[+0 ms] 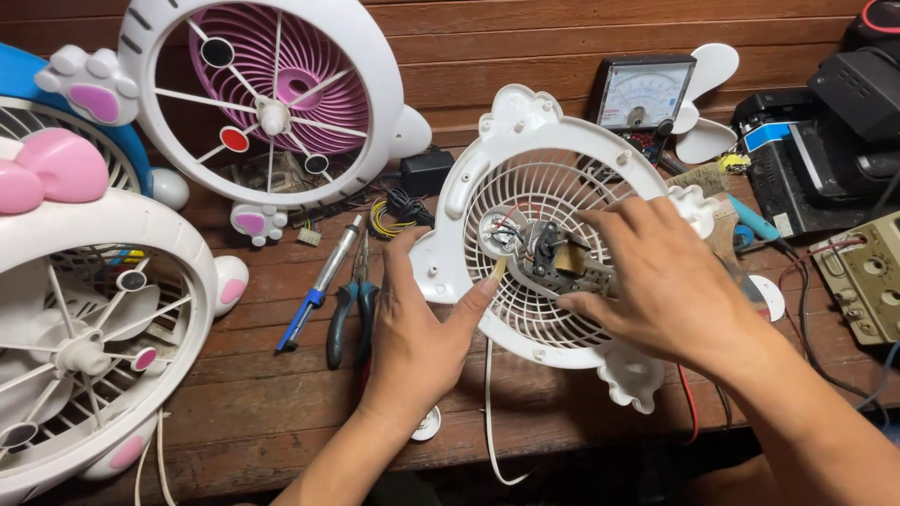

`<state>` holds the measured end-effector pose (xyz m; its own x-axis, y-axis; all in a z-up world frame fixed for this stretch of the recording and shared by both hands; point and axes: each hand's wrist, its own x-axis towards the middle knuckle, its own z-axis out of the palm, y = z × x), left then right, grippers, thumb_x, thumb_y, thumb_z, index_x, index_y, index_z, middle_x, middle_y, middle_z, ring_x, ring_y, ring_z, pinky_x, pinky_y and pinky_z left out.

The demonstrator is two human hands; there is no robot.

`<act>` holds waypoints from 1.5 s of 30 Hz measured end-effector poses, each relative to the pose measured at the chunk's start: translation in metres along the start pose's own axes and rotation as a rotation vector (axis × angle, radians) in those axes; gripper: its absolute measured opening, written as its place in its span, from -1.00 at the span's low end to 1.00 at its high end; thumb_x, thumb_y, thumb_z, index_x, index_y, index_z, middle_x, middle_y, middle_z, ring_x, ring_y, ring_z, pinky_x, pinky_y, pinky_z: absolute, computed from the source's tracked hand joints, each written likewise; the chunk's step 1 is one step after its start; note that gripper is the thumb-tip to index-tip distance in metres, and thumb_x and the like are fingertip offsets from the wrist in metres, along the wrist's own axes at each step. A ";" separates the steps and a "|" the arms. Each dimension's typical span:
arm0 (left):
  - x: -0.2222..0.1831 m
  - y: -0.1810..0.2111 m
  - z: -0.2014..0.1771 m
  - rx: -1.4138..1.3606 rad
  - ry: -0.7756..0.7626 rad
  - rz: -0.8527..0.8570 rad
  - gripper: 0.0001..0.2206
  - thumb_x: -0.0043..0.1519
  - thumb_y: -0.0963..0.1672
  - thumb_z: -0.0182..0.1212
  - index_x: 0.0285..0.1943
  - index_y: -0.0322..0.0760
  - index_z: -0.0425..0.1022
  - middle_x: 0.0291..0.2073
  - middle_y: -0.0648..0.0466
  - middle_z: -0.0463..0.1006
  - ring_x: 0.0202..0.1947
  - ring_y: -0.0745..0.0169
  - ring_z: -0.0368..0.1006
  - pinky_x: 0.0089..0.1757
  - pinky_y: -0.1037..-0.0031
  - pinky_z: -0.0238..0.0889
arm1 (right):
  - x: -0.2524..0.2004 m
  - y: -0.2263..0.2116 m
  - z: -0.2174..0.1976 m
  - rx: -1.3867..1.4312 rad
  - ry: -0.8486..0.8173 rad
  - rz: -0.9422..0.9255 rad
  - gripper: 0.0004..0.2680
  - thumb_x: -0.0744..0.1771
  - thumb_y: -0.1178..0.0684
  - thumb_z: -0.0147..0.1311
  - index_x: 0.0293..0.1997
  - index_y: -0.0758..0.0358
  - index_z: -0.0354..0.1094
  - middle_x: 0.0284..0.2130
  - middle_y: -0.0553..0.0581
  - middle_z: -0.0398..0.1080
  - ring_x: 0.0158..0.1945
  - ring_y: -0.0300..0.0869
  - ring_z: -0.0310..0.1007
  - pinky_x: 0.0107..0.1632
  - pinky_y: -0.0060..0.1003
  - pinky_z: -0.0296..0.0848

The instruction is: Cleaning a fan housing with a brush and reassembling the motor unit into the frame.

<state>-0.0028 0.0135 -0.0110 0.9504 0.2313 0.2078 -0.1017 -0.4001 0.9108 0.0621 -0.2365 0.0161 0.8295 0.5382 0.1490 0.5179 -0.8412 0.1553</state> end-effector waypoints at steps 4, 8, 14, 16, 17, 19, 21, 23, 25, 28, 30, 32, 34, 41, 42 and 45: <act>-0.001 -0.012 -0.004 0.088 -0.010 0.089 -0.41 0.16 0.04 0.36 0.26 -0.27 0.22 0.10 -0.14 0.47 0.14 -0.10 0.41 0.08 0.21 0.27 | 0.023 -0.014 0.019 0.126 -0.199 0.034 -0.37 0.18 -0.42 0.35 0.15 0.23 0.23 -0.10 0.23 0.35 -0.05 0.08 0.36 0.00 0.04 0.43; 0.002 -0.021 -0.006 0.113 -0.020 0.093 -0.43 0.17 0.04 0.35 0.23 -0.27 0.22 0.08 -0.14 0.49 0.11 -0.13 0.43 0.05 0.20 0.28 | 0.031 -0.018 0.021 0.198 -0.244 0.098 -0.42 0.19 -0.37 0.37 0.12 0.23 0.25 -0.11 0.20 0.34 -0.10 0.03 0.41 -0.09 0.00 0.48; 0.005 -0.014 -0.015 0.295 -0.163 -0.052 -0.37 0.11 0.14 0.35 0.22 -0.17 0.21 0.14 -0.07 0.37 0.20 -0.13 0.32 -0.05 -0.02 0.31 | 0.031 -0.018 0.000 0.436 -0.340 0.286 -0.37 0.18 -0.44 0.20 0.32 0.02 0.25 0.04 0.10 0.31 0.05 -0.02 0.45 0.02 0.07 0.55; 0.003 -0.011 -0.014 0.286 -0.153 -0.033 -0.34 0.10 0.12 0.38 0.24 -0.21 0.19 0.15 -0.09 0.34 0.20 -0.15 0.32 -0.04 -0.04 0.33 | 0.029 -0.008 -0.008 0.548 -0.308 0.314 -0.42 0.18 -0.34 0.23 0.29 0.05 0.31 0.01 0.08 0.39 0.07 -0.05 0.46 0.08 0.01 0.49; 0.004 -0.010 -0.015 0.277 -0.145 -0.003 -0.31 0.09 0.11 0.40 0.26 -0.26 0.17 0.16 -0.11 0.32 0.21 -0.17 0.32 -0.03 -0.05 0.34 | 0.029 -0.003 -0.012 0.658 -0.267 0.350 -0.48 0.18 -0.24 0.25 0.25 0.08 0.37 -0.01 0.05 0.48 0.08 -0.07 0.48 0.13 -0.04 0.43; -0.002 -0.009 -0.013 0.323 -0.088 0.063 -0.24 0.03 0.06 0.50 0.30 -0.30 0.14 0.20 -0.13 0.24 0.21 -0.21 0.32 0.02 -0.01 0.32 | 0.026 0.005 -0.018 0.759 -0.252 0.432 -0.55 0.19 -0.17 0.26 0.16 0.14 0.43 -0.06 0.06 0.51 -0.01 -0.11 0.51 0.05 -0.13 0.45; -0.006 -0.001 -0.009 0.368 -0.036 0.128 -0.15 -0.03 0.00 0.59 0.34 -0.35 0.10 0.24 -0.15 0.15 0.21 -0.25 0.33 0.06 0.04 0.30 | 0.019 0.011 -0.017 0.859 -0.239 0.520 -0.63 0.20 -0.09 0.26 0.07 0.19 0.48 -0.11 0.07 0.54 -0.10 -0.14 0.53 -0.03 -0.22 0.46; -0.003 0.014 -0.004 0.568 0.101 0.411 0.07 -0.05 0.04 0.70 0.48 -0.41 -0.06 0.43 -0.31 0.01 0.54 -0.53 -0.16 0.47 -0.12 -0.18 | 0.014 0.016 -0.013 1.116 -0.118 0.567 -0.77 0.26 0.09 0.24 -0.07 0.40 0.47 -0.19 0.13 0.53 -0.13 -0.17 0.46 -0.04 -0.28 0.43; 0.008 0.023 0.008 0.600 0.009 0.502 0.09 -0.03 0.07 0.72 0.52 -0.36 -0.06 0.49 -0.22 -0.03 0.56 -0.43 -0.24 0.47 -0.18 -0.26 | 0.012 0.024 -0.007 1.244 -0.092 0.555 -0.79 0.27 0.14 0.23 -0.09 0.43 0.45 -0.20 0.17 0.51 -0.14 -0.14 0.46 -0.03 -0.26 0.46; 0.015 0.026 0.023 0.609 -0.152 0.622 0.04 -0.04 0.02 0.68 0.53 -0.39 0.02 0.54 -0.18 -0.02 0.58 -0.32 -0.26 0.46 -0.21 -0.31 | 0.011 0.025 -0.001 1.343 -0.073 0.511 -0.83 0.27 0.18 0.22 -0.12 0.43 0.44 -0.24 0.16 0.48 -0.16 -0.15 0.42 -0.05 -0.27 0.45; 0.016 0.019 0.036 0.587 -0.222 0.657 -0.02 -0.07 -0.05 0.61 0.51 -0.47 0.09 0.54 -0.22 0.03 0.58 -0.30 -0.19 0.45 -0.18 -0.29 | 0.011 0.025 -0.003 1.317 -0.075 0.485 -0.84 0.27 0.18 0.23 -0.13 0.41 0.46 -0.27 0.11 0.47 -0.17 -0.19 0.38 -0.07 -0.30 0.40; 0.016 0.005 0.054 0.677 -0.299 0.594 0.06 0.00 0.11 0.46 0.56 -0.48 -0.09 0.54 -0.27 0.00 0.56 -0.38 -0.18 0.42 -0.16 -0.32 | 0.012 0.025 -0.004 1.312 -0.083 0.505 -0.80 0.27 0.21 0.21 -0.05 0.44 0.47 -0.21 0.12 0.48 -0.11 -0.19 0.39 -0.02 -0.29 0.41; 0.018 0.002 0.057 0.618 -0.331 0.581 0.04 0.02 0.07 0.48 0.56 -0.48 -0.11 0.54 -0.27 -0.02 0.55 -0.40 -0.16 0.41 -0.16 -0.29 | 0.016 0.017 -0.011 1.302 -0.091 0.510 -0.73 0.25 0.22 0.18 0.04 0.44 0.45 -0.08 0.13 0.50 -0.01 -0.19 0.42 0.08 -0.30 0.40; 0.023 -0.006 0.059 0.372 -0.358 0.553 -0.37 0.18 -0.19 0.26 0.45 -0.47 0.13 0.41 -0.24 0.28 0.44 -0.50 0.11 0.33 -0.21 -0.05 | 0.017 0.019 -0.009 1.368 -0.085 0.464 -0.66 0.23 0.29 0.12 0.13 0.49 0.40 0.10 0.22 0.51 0.13 -0.11 0.47 0.23 -0.25 0.42; 0.023 -0.006 0.058 0.373 -0.358 0.552 -0.37 0.18 -0.19 0.26 0.45 -0.47 0.13 0.41 -0.24 0.28 0.44 -0.50 0.11 0.33 -0.21 -0.05 | 0.017 0.018 -0.010 1.368 -0.085 0.464 -0.66 0.23 0.29 0.12 0.13 0.49 0.40 0.10 0.22 0.51 0.13 -0.11 0.47 0.23 -0.25 0.42; 0.025 -0.002 0.055 0.344 -0.468 0.454 -0.64 0.26 -0.16 0.19 0.20 -0.34 0.23 0.18 -0.18 0.46 0.37 -0.64 0.13 0.28 -0.28 -0.05 | 0.019 0.016 -0.012 1.400 -0.071 0.554 -0.73 0.27 0.28 0.10 0.08 0.50 0.42 -0.04 0.17 0.46 0.05 -0.16 0.38 0.12 -0.28 0.37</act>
<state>0.0377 -0.0288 -0.0276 0.8705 -0.3950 0.2936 -0.4900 -0.6397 0.5923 0.0836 -0.2396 0.0332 0.9683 0.1758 -0.1773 -0.1136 -0.3220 -0.9399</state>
